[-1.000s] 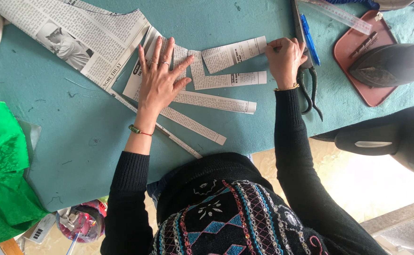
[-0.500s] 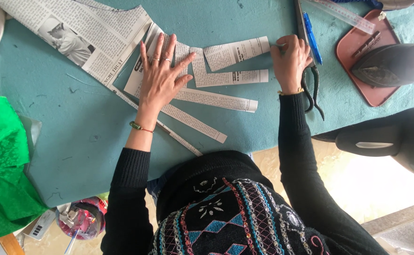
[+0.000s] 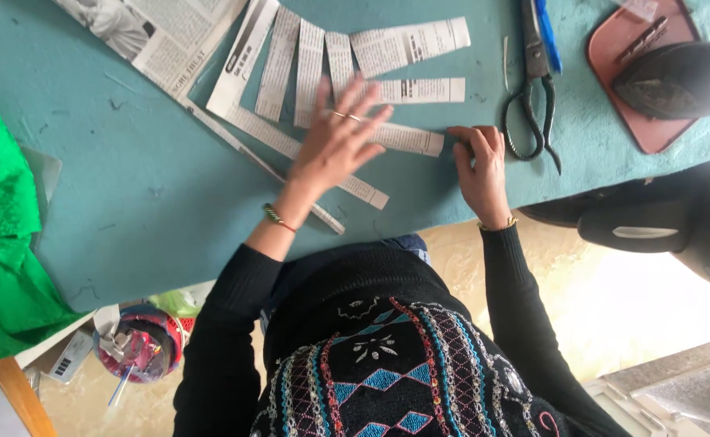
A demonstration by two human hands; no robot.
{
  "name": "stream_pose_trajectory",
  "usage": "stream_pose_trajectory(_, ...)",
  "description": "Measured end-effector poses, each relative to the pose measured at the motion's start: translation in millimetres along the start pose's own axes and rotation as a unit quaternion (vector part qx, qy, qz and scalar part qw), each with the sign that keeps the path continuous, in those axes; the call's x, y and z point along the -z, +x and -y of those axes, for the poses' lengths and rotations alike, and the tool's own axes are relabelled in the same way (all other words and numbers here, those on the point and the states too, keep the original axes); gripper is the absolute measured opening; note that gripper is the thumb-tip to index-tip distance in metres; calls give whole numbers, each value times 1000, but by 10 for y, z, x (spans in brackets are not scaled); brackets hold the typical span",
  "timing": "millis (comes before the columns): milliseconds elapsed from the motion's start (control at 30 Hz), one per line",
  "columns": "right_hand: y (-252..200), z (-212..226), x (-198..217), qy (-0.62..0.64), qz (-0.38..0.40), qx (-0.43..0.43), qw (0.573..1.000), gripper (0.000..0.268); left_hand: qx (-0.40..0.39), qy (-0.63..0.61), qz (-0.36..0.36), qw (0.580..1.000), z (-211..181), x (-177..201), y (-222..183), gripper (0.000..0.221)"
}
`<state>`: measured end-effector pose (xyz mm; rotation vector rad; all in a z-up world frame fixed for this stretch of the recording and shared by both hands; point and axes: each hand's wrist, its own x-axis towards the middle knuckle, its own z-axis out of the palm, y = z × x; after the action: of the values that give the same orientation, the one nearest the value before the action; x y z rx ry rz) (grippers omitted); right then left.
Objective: Arranging newspaper patterns on a workbench and spreading out green fabric for preparation
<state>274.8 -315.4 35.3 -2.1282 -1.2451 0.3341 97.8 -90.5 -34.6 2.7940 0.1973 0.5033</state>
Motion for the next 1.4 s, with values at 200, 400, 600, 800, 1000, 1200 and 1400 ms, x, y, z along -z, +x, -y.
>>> stream_pose_trajectory(200,-59,-231,-106,-10,-21,44,999,23,-45,-6,18,999,-304,-267,37,64)
stream_pose_trajectory(400,-106,-161,-109,-6,-28,32,999,19,-48,-14,16,999,-351,-248,-4,60)
stream_pose_trajectory(600,-145,-89,-105,-13,-24,27,999,27,-45,-14,-2,999,-355,-440,-20,54)
stream_pose_trajectory(800,-280,-97,-181,-13,-57,-14,998,23,-20,-64,-44,997,-377,-616,44,42)
stream_pose_trajectory(1000,-388,-47,-275,-7,-70,-47,996,19,15,-162,-86,983,-324,-720,106,41)
stream_pose_trajectory(1200,-397,48,-255,12,-68,-54,996,15,20,-210,-92,973,-327,-613,140,39)
stream_pose_trajectory(1400,-415,28,-253,10,-66,-65,996,19,15,-211,-102,972,-321,-582,138,40)
